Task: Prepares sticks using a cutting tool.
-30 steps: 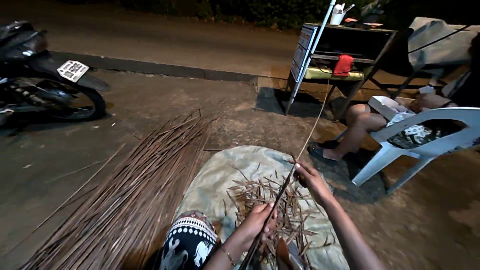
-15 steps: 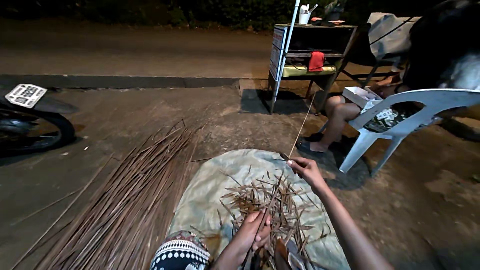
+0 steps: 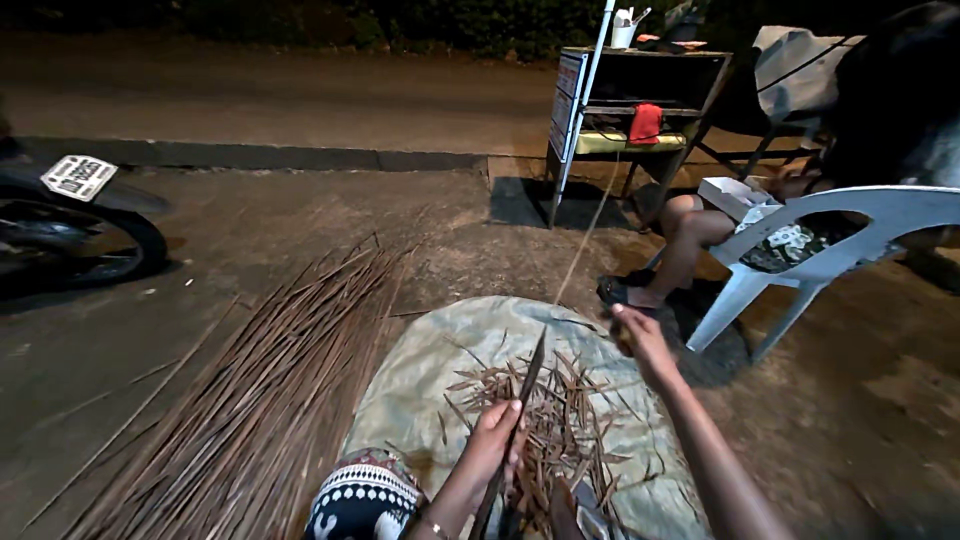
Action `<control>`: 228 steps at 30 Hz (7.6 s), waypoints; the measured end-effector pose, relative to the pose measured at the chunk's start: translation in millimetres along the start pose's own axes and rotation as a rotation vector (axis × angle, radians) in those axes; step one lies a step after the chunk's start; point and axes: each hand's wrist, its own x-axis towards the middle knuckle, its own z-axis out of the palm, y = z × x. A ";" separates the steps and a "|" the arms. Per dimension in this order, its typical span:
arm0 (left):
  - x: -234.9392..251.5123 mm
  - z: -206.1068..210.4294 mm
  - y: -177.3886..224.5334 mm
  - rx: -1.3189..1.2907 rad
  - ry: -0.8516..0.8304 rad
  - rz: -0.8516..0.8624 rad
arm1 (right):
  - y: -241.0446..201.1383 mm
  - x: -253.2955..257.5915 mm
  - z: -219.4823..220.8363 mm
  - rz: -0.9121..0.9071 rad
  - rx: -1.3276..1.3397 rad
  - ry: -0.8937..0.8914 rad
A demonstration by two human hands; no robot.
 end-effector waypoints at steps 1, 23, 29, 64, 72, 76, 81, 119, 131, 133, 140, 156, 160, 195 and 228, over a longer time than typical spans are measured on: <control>2.6 -0.4 4.1 0.011 0.068 0.017 | -3.4 -6.6 14.8 0.002 -0.016 -0.139; 3.4 -0.2 6.8 0.011 -0.044 0.022 | 33.3 -18.2 54.9 -0.204 -0.372 -0.398; 2.2 7.0 5.7 -0.021 -0.057 -0.020 | 27.8 -10.7 38.3 -0.155 -0.532 -0.268; -6.4 -1.2 -0.3 -0.300 -0.197 -0.037 | 19.7 -0.1 28.0 -0.083 -0.471 -0.181; -13.6 -1.6 3.6 -0.085 -0.110 -0.034 | 12.5 4.7 6.5 -0.128 -0.414 -0.090; -10.5 1.4 6.4 0.056 -0.007 -0.006 | 6.8 -2.9 26.5 -0.137 -0.409 -0.421; -11.1 2.5 4.5 0.091 -0.019 -0.002 | 10.1 -0.2 25.4 -0.047 -0.527 -0.088; 8.5 -3.3 8.2 -0.123 0.032 0.065 | 19.3 -29.3 71.1 -0.292 -0.389 -0.637; 7.9 -3.2 7.6 -0.161 -0.012 0.037 | 28.8 -26.2 66.0 -0.359 -0.338 -0.653; 7.8 -3.1 7.4 -0.179 -0.024 0.023 | 30.6 -25.7 65.2 -0.360 -0.326 -0.654; -4.5 -1.5 7.9 -0.070 -0.054 -0.009 | 29.2 -18.1 44.9 -0.272 -0.386 -0.571; -4.9 -2.6 6.7 -0.029 0.040 0.010 | 11.3 -10.5 22.7 -0.103 -0.182 -0.169; 0.6 -2.0 9.4 -0.047 0.142 0.040 | 2.5 -37.5 72.4 -0.095 -0.160 -0.610; -0.6 8.4 13.9 0.038 0.523 0.144 | -24.2 -77.7 115.4 -0.320 -0.525 -0.699; -11.6 2.4 3.7 0.075 0.012 0.102 | 9.7 -4.9 15.2 -0.251 -0.378 -0.058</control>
